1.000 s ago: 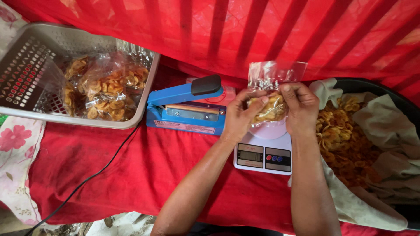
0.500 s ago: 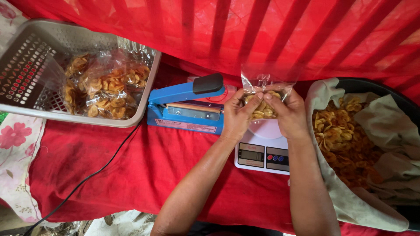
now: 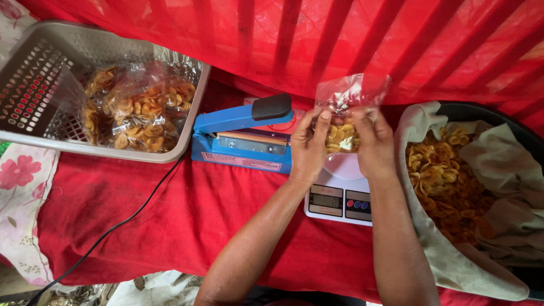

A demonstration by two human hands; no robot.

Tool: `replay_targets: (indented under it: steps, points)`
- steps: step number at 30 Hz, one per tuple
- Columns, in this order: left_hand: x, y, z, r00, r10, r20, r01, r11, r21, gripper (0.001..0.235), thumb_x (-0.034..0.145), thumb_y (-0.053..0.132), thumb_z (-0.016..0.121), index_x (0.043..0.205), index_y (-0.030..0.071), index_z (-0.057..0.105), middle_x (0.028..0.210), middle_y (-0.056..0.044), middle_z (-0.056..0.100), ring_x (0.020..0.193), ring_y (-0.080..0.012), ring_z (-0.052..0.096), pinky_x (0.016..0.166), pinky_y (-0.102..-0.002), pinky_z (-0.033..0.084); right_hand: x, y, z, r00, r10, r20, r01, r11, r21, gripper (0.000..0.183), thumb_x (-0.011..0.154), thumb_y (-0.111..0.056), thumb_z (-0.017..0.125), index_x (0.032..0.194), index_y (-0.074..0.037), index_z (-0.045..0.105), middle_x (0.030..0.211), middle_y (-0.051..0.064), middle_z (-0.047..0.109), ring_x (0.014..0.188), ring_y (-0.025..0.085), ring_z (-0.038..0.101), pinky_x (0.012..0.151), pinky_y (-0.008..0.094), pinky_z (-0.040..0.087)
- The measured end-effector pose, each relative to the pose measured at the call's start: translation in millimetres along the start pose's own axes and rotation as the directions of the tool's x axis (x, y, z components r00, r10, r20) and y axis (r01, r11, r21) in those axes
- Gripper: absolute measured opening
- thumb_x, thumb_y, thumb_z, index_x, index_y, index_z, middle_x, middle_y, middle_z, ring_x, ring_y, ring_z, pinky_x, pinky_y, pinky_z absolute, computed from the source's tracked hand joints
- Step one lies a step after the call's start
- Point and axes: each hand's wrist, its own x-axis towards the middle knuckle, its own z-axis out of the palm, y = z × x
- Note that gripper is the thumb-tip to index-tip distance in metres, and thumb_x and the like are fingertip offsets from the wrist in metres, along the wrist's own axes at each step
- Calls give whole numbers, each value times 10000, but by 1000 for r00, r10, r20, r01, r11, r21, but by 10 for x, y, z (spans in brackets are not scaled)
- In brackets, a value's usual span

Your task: The person weighs dried snacks on a digital scale, places them into plastic bags, and seals the bags using a heat sealer. The sealed packages are then placed into a basket.

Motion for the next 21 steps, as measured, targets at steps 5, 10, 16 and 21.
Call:
replay_targets:
  steps: [5,10,16,21]
  points:
    - [37,-11,-10,997,76,-33,-77,997,-25,210,1090,231,596,1150,31,624,958,-47,703,863,-86,660,762,-231,567,16,-158,-78,974,192,117,-191,981,-22,433,992,-168,677,1348,-43,465,1204,104,676,1058,171,682,896,318,607]
    - [3,-87,-79,996,64,-63,-56,990,133,256,1096,284,588,1096,27,592,940,-31,678,831,-77,628,711,-229,533,55,-155,-170,934,328,138,-323,945,-58,585,845,-16,744,1345,-30,440,1159,154,653,995,239,697,804,406,611]
    - [44,-173,-145,996,78,-41,-58,927,369,184,1059,163,660,1073,-21,665,939,-68,703,845,-110,640,757,-240,542,130,-103,-183,986,133,-105,-101,959,266,406,887,-3,739,1238,14,536,1163,162,697,1041,250,726,901,392,639]
    - [-111,1,-114,991,-113,-72,127,959,252,206,929,66,656,1084,14,530,913,-56,709,787,-132,707,677,-271,600,172,0,-133,988,142,-55,-125,961,247,242,1021,-86,641,1231,33,633,1139,130,718,1014,236,728,869,353,634]
